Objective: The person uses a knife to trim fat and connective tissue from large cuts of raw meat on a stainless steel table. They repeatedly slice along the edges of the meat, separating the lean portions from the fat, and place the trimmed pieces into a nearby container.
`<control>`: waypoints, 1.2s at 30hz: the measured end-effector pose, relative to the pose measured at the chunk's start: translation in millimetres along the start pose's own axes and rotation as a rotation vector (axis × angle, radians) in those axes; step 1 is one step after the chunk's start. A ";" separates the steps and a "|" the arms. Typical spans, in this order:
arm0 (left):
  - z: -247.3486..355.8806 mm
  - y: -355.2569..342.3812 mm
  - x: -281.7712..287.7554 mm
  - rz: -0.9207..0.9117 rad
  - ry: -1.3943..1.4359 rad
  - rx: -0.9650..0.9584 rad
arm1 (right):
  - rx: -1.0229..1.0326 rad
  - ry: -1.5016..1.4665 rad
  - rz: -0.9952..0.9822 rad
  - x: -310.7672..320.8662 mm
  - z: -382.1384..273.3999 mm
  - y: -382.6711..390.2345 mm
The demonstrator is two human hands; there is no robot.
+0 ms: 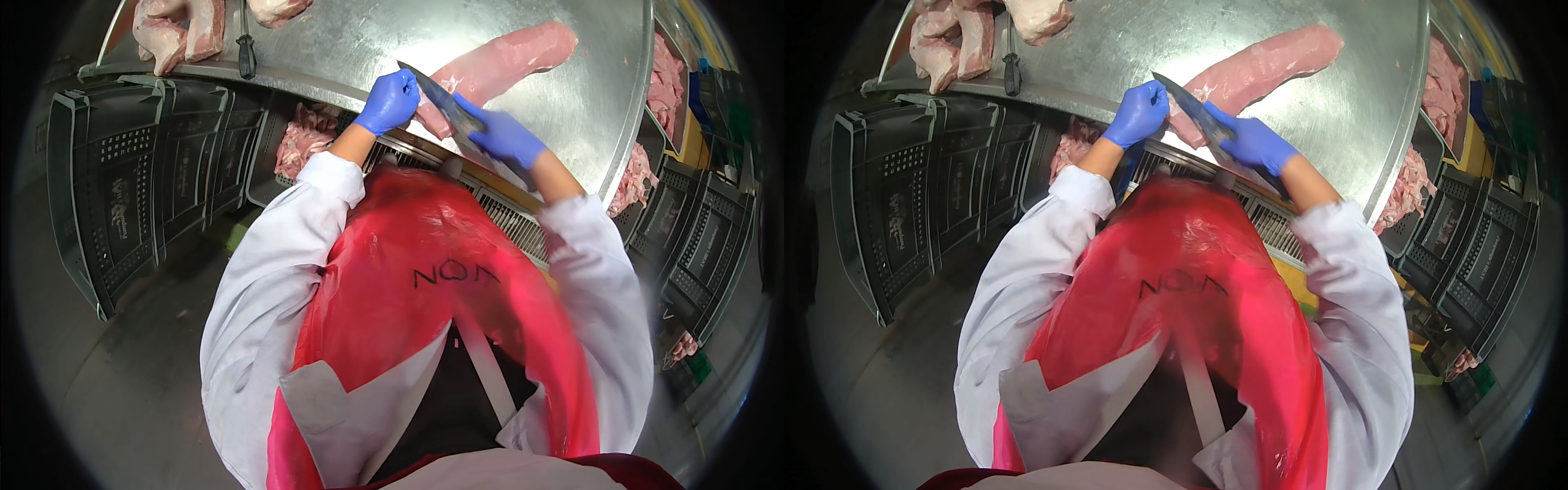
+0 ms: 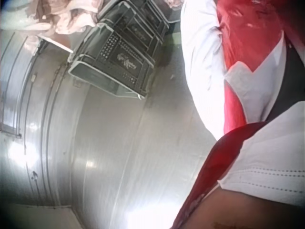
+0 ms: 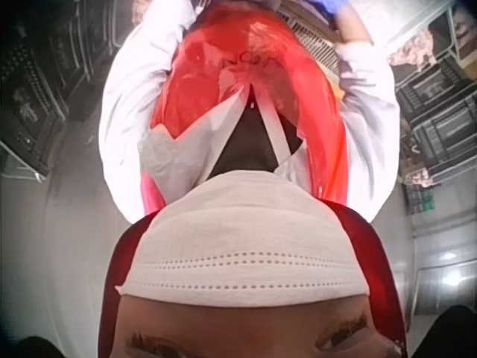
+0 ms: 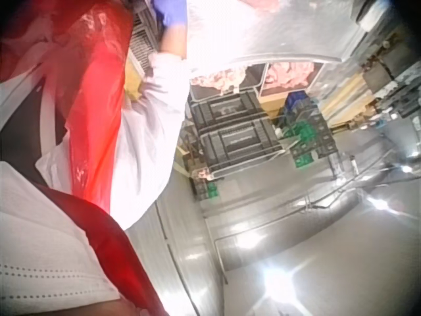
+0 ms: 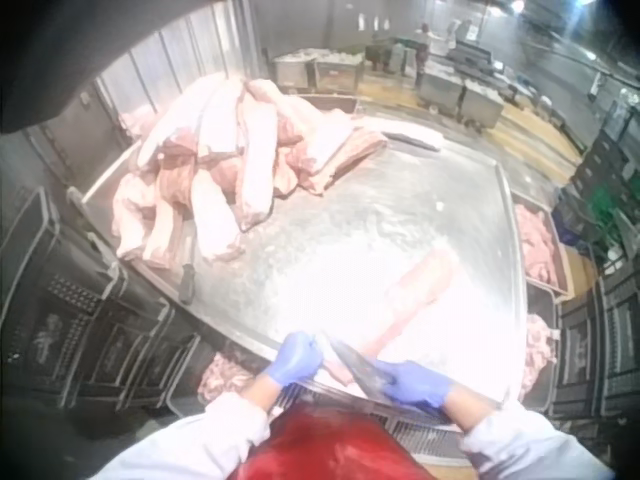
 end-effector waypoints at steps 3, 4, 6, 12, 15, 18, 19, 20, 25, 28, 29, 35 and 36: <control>5.6 0.9 21.8 0.040 0.011 0.028 | 0.104 -0.010 0.049 -1.1 5.7 -12.5; -0.2 7.0 37.4 0.114 0.012 0.033 | 0.101 -0.006 0.016 -5.0 4.5 17.2; -26.7 17.4 58.6 0.184 0.009 0.170 | -0.055 -0.063 -0.123 -5.9 3.2 83.4; -18.1 21.2 43.4 0.204 0.016 0.168 | -0.029 -0.256 0.326 38.8 35.9 73.4; -12.7 21.0 46.3 0.196 0.009 0.148 | 0.009 -0.229 0.342 38.3 19.9 -5.6; -22.1 23.4 57.1 0.177 -0.002 0.140 | 0.012 -0.152 0.368 16.9 29.9 -23.2; -31.7 26.9 62.6 0.188 0.006 0.161 | 0.000 -0.095 0.375 10.5 34.4 -24.7; -41.0 29.9 68.2 0.198 0.015 0.180 | 0.045 -0.035 0.373 -2.5 45.8 -11.5; -69.4 36.6 95.0 0.351 0.145 0.237 | -0.035 -0.502 0.253 -81.4 59.6 92.0; -72.9 28.7 98.8 0.400 0.164 0.200 | -0.011 -0.538 0.178 -89.5 60.4 129.7; -71.9 24.2 98.2 0.402 0.169 0.183 | 0.048 -0.525 0.213 -88.8 67.1 134.7; -12.7 -2.2 65.0 0.296 0.108 -0.001 | -0.110 -0.390 0.438 -11.0 36.1 37.0; -9.5 -6.7 61.2 0.278 0.133 -0.001 | -0.047 -0.321 0.451 -1.7 30.6 12.8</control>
Point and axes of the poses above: each hand's wrist, its own y-axis away from the middle knuckle, its own x-axis out of the back of the hand, z = x × y, the point moved 8 cm from there along -y, towards the middle knuckle, and after that the axes turned 7 degrees about -y, right-handed, at the moved point
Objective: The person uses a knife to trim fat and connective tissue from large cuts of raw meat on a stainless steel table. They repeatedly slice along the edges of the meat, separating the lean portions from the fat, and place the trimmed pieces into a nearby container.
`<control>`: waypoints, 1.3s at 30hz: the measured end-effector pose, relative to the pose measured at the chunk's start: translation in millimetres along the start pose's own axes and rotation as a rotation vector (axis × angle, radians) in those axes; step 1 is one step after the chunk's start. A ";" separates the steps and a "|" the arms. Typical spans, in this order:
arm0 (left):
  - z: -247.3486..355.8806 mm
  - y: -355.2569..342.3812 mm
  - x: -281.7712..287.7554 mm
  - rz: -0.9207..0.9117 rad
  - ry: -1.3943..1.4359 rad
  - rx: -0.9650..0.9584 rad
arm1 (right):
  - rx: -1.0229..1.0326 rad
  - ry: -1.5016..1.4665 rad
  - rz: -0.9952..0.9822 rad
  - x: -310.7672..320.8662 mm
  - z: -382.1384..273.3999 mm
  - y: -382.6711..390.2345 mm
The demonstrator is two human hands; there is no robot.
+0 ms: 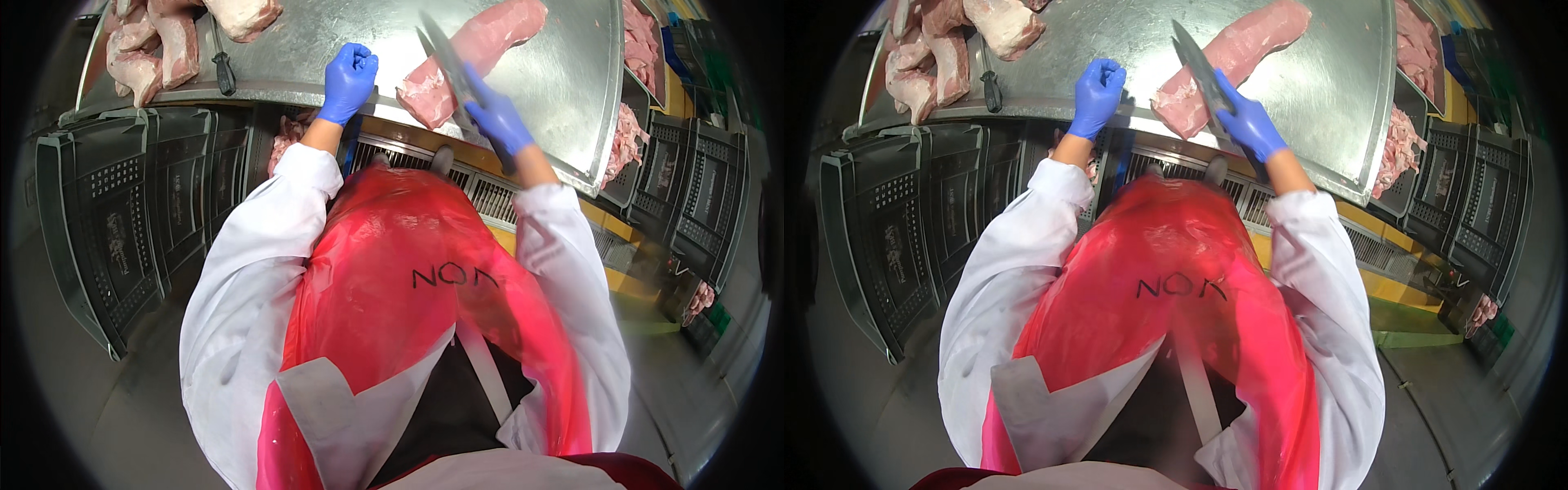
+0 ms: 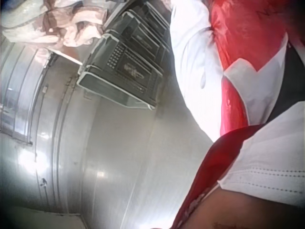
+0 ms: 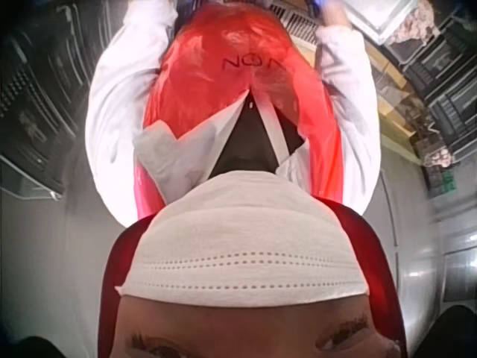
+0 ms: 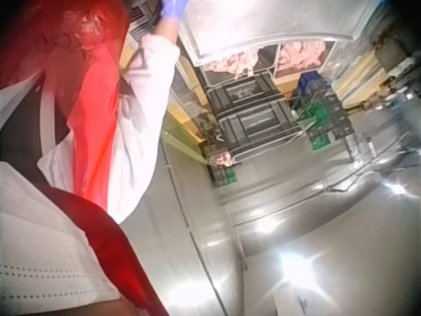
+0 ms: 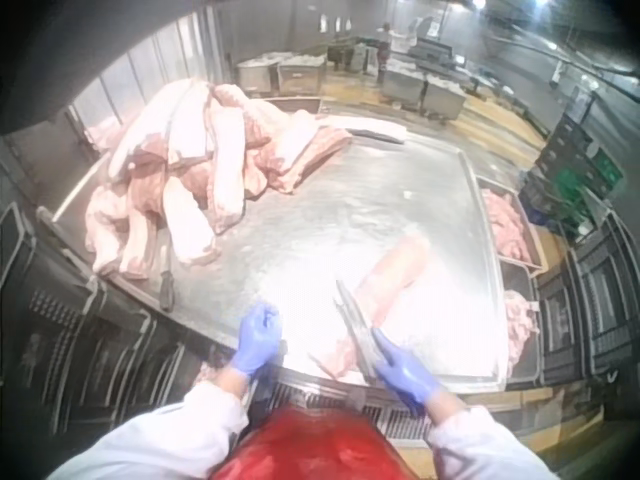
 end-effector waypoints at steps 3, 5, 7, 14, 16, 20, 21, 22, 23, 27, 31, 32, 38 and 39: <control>5.6 -6.4 0.5 -0.017 0.010 -0.037 | 0.026 0.157 0.039 -15.2 8.4 -24.0; -13.4 -9.1 20.4 0.029 -0.009 -0.017 | 0.039 0.045 -0.024 -38.3 23.1 18.9; -39.0 -7.8 42.1 0.140 -0.016 -0.001 | -0.166 -0.118 -0.119 -52.9 18.9 82.2; -33.7 -10.6 14.2 0.052 0.009 -0.057 | -0.235 -0.327 -0.078 -33.3 55.0 192.0; -8.2 14.3 -45.6 -0.307 -0.136 -0.016 | -0.197 -0.376 0.122 0.6 49.6 167.1; 21.5 35.7 -106.4 -0.567 -0.457 -0.183 | 0.012 -0.370 0.315 11.3 21.1 98.4; 11.8 30.7 -106.1 -0.519 -0.409 -0.178 | -0.009 -0.323 0.309 2.6 14.3 79.9; 4.1 27.6 -101.0 -0.490 -0.333 -0.153 | -0.034 -0.274 0.305 -5.2 6.2 62.7; -4.1 25.3 -92.9 -0.463 -0.260 -0.127 | -0.041 -0.233 0.269 -14.9 2.7 42.9; -12.6 21.2 -80.0 -0.438 -0.073 -0.028 | 0.098 0.035 0.240 -51.1 -5.4 -15.4; -34.7 14.8 -51.0 -0.332 -0.004 0.062 | 0.034 0.089 0.071 -94.6 5.5 39.1; -40.8 12.4 -40.7 -0.292 -0.024 0.065 | 0.051 0.098 0.021 -99.1 9.6 69.8; -64.7 -0.1 -11.5 -0.100 -0.035 0.122 | -0.204 -0.210 -0.081 -79.8 8.3 187.7; -49.6 6.7 -26.1 -0.153 -0.018 0.075 | -0.235 -0.269 -0.018 -69.5 7.1 192.3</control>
Point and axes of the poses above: each hand's wrist, its own y-axis away from the middle knuckle, its own x-axis out of the back of the hand, z = x × y, the point moved 8 cm from there along -y, towards the middle knuckle, and after that the axes turned 7 degrees about -y, right-handed, at the moved point
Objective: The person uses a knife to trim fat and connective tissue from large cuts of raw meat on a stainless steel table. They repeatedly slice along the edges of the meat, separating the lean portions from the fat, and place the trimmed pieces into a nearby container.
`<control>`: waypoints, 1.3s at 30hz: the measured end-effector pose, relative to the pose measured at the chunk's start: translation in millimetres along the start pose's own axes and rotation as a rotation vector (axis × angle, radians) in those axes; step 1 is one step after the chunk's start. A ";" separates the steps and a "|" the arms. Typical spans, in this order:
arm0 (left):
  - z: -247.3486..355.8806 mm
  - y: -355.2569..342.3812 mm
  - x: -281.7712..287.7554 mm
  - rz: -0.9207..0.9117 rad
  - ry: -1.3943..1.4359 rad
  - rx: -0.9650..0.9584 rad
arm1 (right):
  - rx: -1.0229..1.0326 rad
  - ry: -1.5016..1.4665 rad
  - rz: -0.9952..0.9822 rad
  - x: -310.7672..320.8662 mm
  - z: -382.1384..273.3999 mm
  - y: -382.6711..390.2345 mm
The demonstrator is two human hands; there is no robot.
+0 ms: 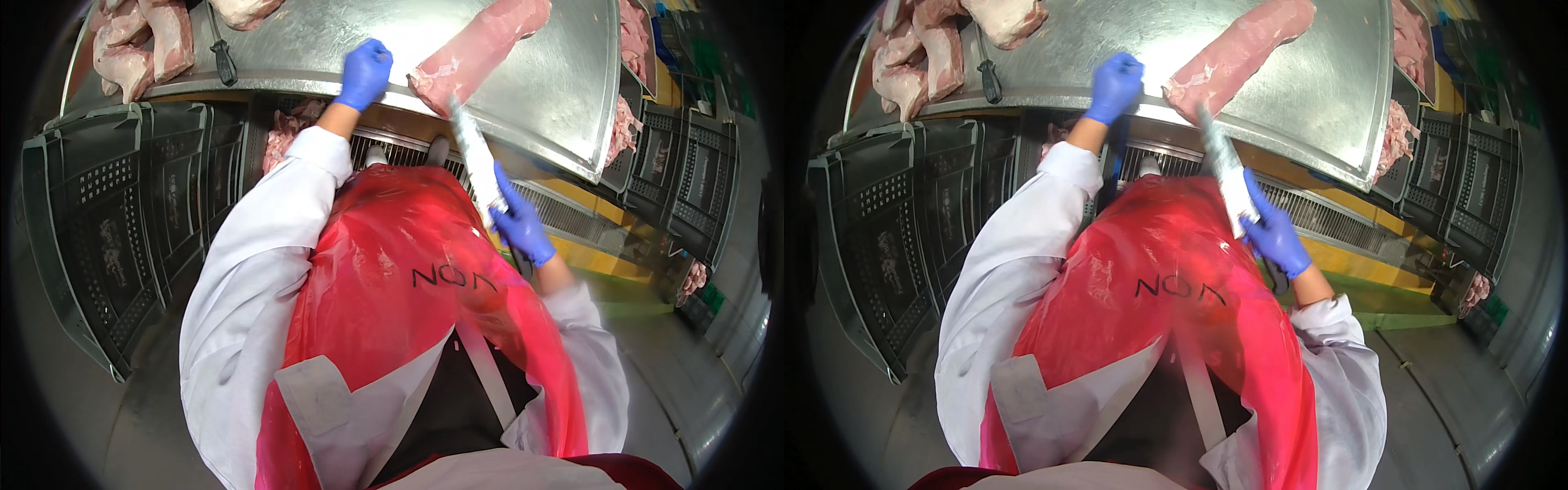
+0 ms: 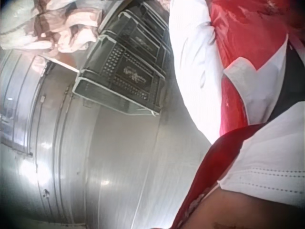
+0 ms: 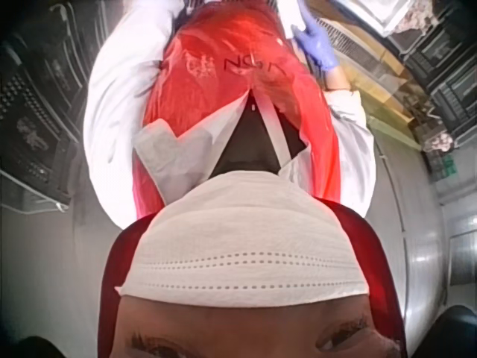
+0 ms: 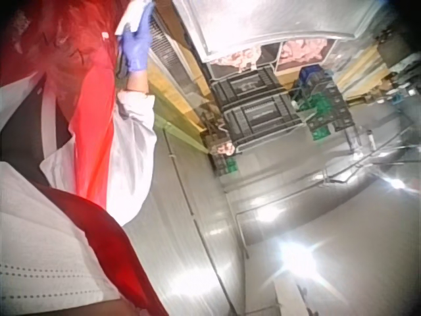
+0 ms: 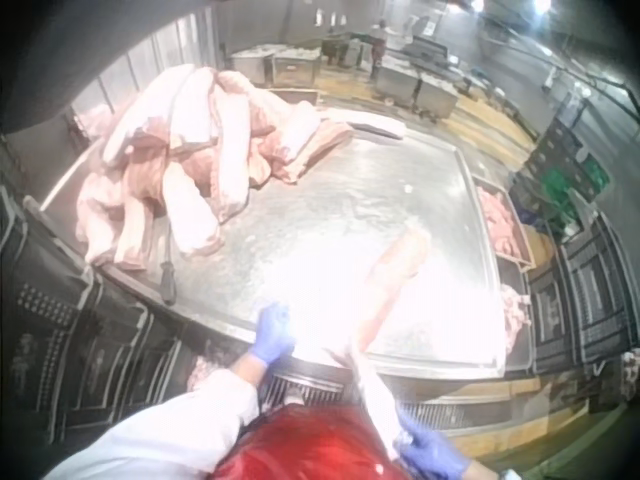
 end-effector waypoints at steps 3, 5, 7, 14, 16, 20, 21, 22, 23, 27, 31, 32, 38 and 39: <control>52.4 25.6 -45.8 -0.293 -0.396 -0.064 | 0.155 -0.061 0.189 42.3 -4.2 -46.5; 35.1 24.6 -60.2 -0.294 -0.383 -0.041 | 0.182 -0.069 0.254 38.9 -28.4 -72.5; 23.0 18.7 -56.4 -0.272 -0.268 -0.038 | 0.297 0.055 0.303 27.2 -37.6 -108.4; 11.9 19.6 -60.5 -0.412 -0.112 0.062 | 0.332 0.394 0.268 -38.4 -62.5 -183.4; 8.9 22.5 -60.9 -0.452 0.046 0.171 | 0.273 0.521 0.199 -60.5 -47.0 -153.0; 9.9 20.5 -58.3 -0.471 0.053 0.192 | 0.231 0.403 0.159 -70.9 -48.5 -124.8; 11.8 17.0 -59.3 -0.493 0.026 0.154 | 0.243 0.414 0.224 -66.8 -61.4 -152.2; 17.7 11.8 -60.8 -0.514 0.006 0.116 | 0.252 0.431 0.292 -63.1 -70.7 -167.9; 35.0 1.2 -60.0 -0.490 -0.331 -0.088 | 0.275 0.366 0.305 -66.2 -63.2 -175.2; 12.1 -23.3 -58.6 -0.585 -0.167 -0.117 | 0.336 0.249 0.269 -103.6 -38.8 -159.3; 61.2 -32.6 -44.8 -0.649 -0.158 -0.185 | 0.303 -0.212 0.293 -89.2 -73.4 -212.5; 61.2 -43.1 -36.5 -0.666 -0.005 -0.122 | 0.319 -0.215 0.317 -84.6 -82.3 -240.9; 112.2 -47.3 113.1 -0.302 0.550 0.183 | 0.281 -0.374 0.077 -107.9 -75.1 -186.9; 98.2 -37.3 138.4 -0.380 0.362 0.139 | 0.287 -0.445 0.057 -81.0 -68.1 -191.5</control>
Point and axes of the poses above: each hand's wrist, its own y-axis away from the middle knuckle, its own x-axis out of the back of the hand, z = x × y, the point moved 8 cm from there along -y, towards the middle knuckle, and after that the axes turned 7 degrees about -y, right-handed, at the moved point
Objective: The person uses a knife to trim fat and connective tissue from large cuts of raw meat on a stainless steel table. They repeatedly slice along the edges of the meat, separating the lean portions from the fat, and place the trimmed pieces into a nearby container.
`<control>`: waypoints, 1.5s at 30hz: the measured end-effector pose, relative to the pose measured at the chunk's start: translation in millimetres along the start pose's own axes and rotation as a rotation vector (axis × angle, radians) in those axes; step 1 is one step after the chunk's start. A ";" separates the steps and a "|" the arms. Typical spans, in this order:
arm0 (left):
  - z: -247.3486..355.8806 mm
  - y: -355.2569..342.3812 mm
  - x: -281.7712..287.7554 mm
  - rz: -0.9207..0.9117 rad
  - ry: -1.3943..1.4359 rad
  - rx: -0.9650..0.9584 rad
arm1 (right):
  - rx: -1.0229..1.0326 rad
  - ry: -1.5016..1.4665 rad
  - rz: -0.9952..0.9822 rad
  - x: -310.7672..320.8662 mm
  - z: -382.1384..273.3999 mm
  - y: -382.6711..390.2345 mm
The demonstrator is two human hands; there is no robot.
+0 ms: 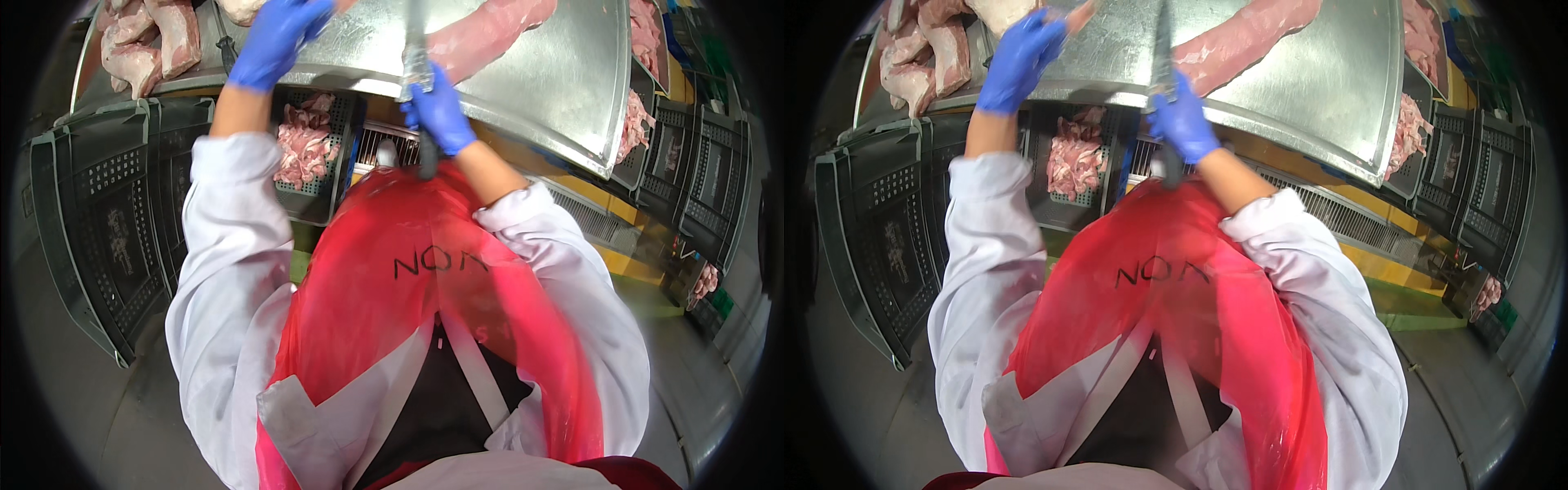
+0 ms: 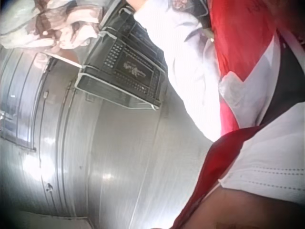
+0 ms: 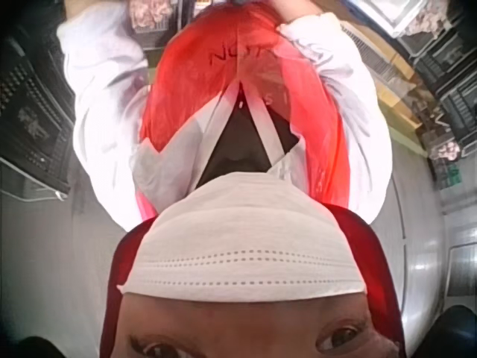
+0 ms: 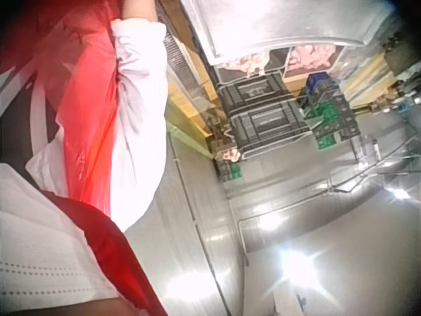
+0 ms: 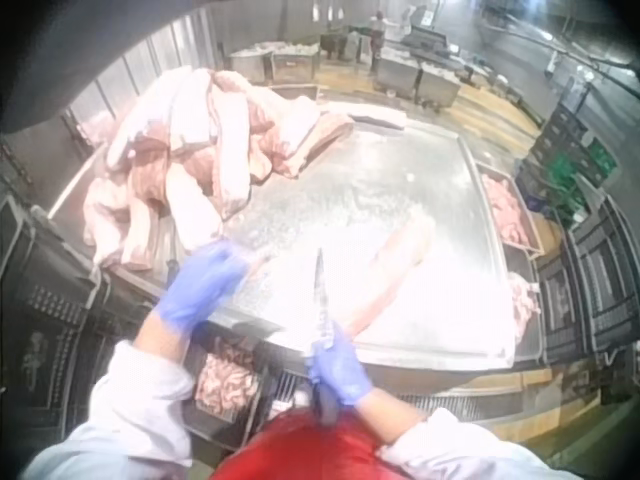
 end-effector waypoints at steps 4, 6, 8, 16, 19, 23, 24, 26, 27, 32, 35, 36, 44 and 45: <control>-150.5 93.7 59.9 -0.102 -0.802 0.209 | 0.244 0.271 0.157 140.6 -72.9 -28.7; -192.2 105.5 57.5 -0.115 -1.171 0.161 | 0.157 0.473 0.282 198.3 -97.1 -42.5; -147.2 80.0 4.1 -0.095 -1.079 0.077 | 0.073 0.644 0.292 214.5 -113.3 -54.5; -165.4 -94.8 -119.9 -0.121 -0.545 0.173 | 0.172 0.749 0.254 184.7 -105.5 -121.9; -159.2 -101.1 -142.4 -0.375 -0.535 0.197 | 0.226 0.733 0.311 205.1 -82.0 -132.3; -170.3 -93.7 -144.7 -0.358 -0.523 0.141 | 0.216 0.695 0.278 205.4 -73.3 -134.0; -164.6 -94.6 -144.1 -0.331 -0.547 0.063 | 0.216 0.670 0.269 206.1 -74.1 -135.4; -166.7 -96.9 -135.5 -0.185 -0.481 0.124 | 0.199 0.620 0.262 207.2 -71.5 -134.5; -168.1 -96.1 -132.4 -0.108 -0.441 0.157 | 0.187 0.602 0.254 204.8 -71.7 -130.9; -182.0 -100.0 -166.2 -0.342 -0.224 0.300 | 0.171 0.596 0.245 197.7 -75.5 -133.2; -167.8 -92.4 -180.5 -0.375 -0.371 0.254 | 0.178 0.632 0.260 205.2 -68.3 -144.7; -161.7 -90.0 -184.1 -0.351 -0.404 0.227 | 0.177 0.647 0.266 204.9 -69.4 -144.9; -159.0 -44.1 -116.1 0.220 -0.377 0.047 | 0.113 0.648 0.037 117.8 -94.2 -76.9; -161.4 -36.4 -101.4 0.281 -0.306 0.018 | 0.035 0.563 -0.024 94.0 -98.7 -55.9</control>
Point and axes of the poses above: each hand's wrist, its own y-axis away from the middle knuckle, its own x-axis out of the back of the hand, z = x × y, the point moved 8 cm from there along -y, towards the middle knuckle, and after that the axes turned 7 degrees about -y, right-handed, at the moved point
